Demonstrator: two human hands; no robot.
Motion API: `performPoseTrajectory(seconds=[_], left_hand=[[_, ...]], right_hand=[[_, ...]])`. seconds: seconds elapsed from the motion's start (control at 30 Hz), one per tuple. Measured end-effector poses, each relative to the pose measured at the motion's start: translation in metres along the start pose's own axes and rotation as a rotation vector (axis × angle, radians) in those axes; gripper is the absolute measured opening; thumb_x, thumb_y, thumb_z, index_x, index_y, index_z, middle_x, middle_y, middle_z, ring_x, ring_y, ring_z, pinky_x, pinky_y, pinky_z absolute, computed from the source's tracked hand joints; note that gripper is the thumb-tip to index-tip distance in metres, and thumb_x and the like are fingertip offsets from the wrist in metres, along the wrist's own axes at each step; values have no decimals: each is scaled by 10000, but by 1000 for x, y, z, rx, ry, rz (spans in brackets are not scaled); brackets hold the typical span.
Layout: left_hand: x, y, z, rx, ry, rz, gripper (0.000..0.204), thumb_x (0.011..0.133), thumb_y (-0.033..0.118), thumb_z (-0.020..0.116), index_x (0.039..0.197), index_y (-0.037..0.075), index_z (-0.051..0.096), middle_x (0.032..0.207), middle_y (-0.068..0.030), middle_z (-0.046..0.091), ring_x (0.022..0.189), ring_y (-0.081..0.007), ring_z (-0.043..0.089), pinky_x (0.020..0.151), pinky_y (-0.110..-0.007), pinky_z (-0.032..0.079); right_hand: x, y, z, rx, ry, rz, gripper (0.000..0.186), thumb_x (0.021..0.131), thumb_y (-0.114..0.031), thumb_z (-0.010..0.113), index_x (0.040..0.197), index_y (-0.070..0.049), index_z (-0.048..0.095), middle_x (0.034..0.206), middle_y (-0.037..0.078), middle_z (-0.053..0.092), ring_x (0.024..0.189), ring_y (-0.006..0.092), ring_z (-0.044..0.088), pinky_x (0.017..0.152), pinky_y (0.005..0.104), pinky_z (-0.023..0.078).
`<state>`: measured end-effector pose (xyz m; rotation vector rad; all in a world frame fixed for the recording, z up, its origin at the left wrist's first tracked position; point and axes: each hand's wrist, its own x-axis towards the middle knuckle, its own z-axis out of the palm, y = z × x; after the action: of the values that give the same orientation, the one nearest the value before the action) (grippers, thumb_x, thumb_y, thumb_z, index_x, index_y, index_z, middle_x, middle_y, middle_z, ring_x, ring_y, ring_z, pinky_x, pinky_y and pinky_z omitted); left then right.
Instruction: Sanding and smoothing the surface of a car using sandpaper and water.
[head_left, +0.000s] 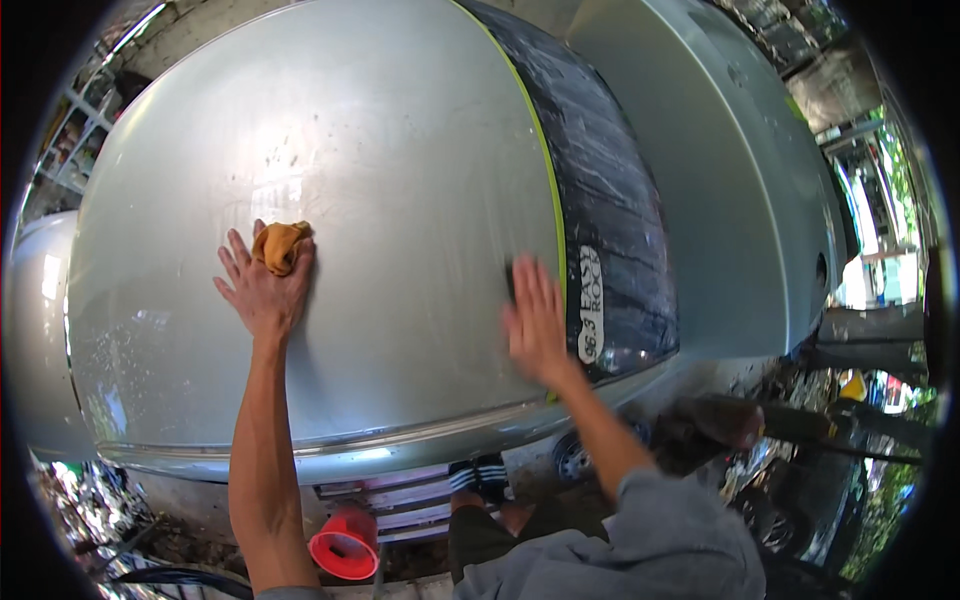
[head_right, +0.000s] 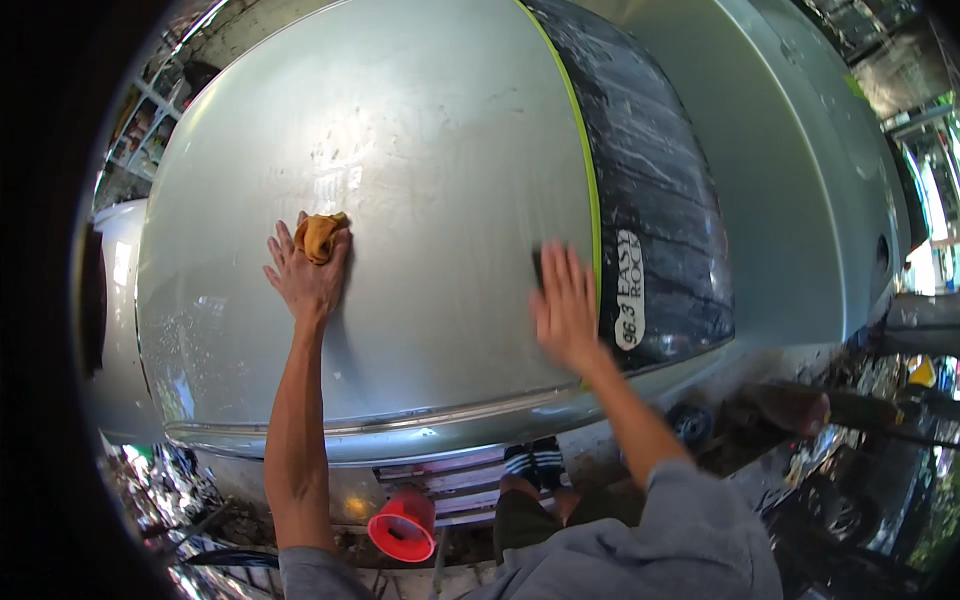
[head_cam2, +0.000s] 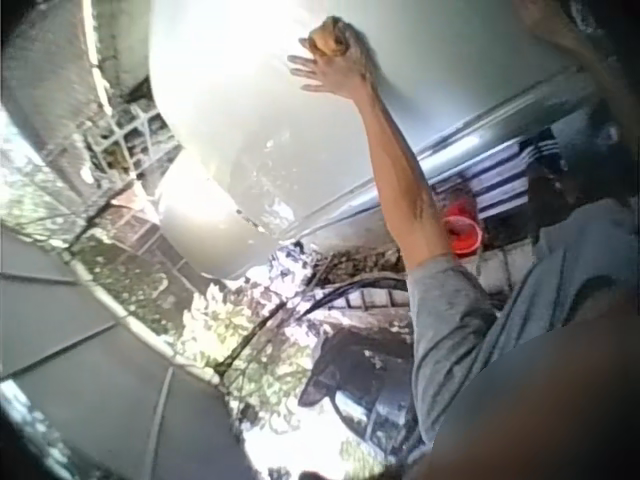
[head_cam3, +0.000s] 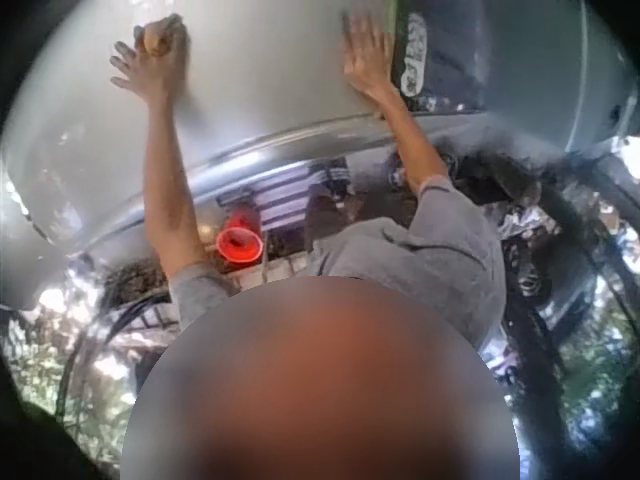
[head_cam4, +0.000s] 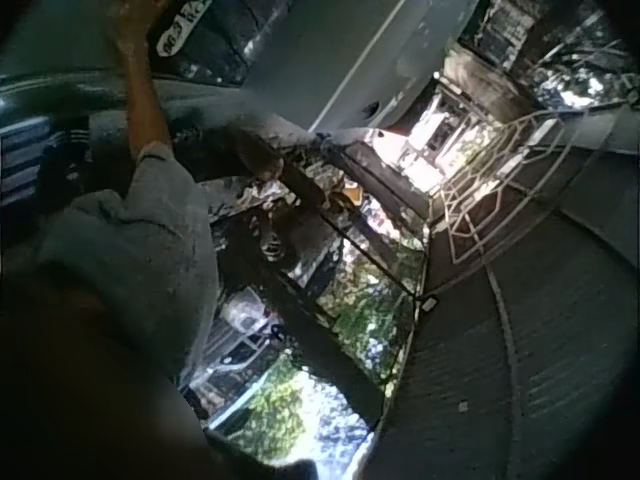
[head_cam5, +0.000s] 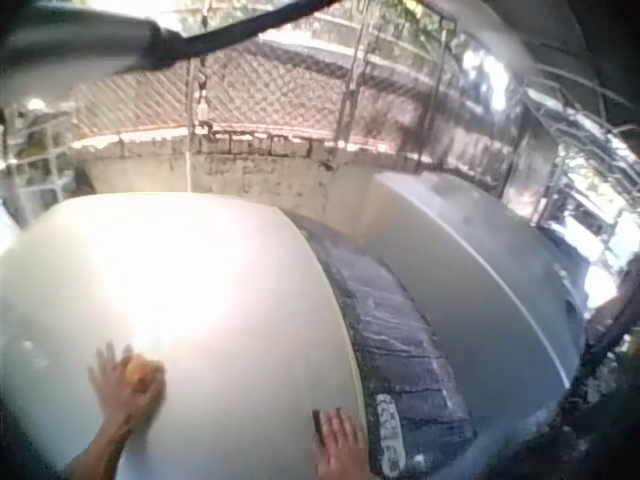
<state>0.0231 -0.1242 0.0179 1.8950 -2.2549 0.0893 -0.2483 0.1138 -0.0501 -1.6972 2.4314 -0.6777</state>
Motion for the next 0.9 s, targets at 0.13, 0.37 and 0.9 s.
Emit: performPoseTrajectory(seconds=[0.13,0.37,0.9], left_hand=[[0,17,15,-33,-6,13,854,812,727,522,1491,231,373,1561,-172,265,1448,-390,203,1132,-618,149],[2,-4,7,18,-4,-5,848,815,725,521,1490,232,376,1566,-166,260,1452,-391,198,1132,-624,144],[2,14,19,-49,-5,18,854,811,735,519,1491,239,373,1567,-164,257,1449,-394,202,1137,-617,138]], right_hand=[[114,64,-6,-107,15,143,614,989,-289,404,1521,-38,227,1582,170,211,1462,351,189,1171,536,130],[10,27,8,-2,71,2,625,980,-301,402,1515,-25,230,1568,194,227,1449,376,208,1173,525,149],[153,55,7,-84,144,91,589,1013,-355,351,1505,-43,264,1558,164,278,1450,332,228,1179,511,140]])
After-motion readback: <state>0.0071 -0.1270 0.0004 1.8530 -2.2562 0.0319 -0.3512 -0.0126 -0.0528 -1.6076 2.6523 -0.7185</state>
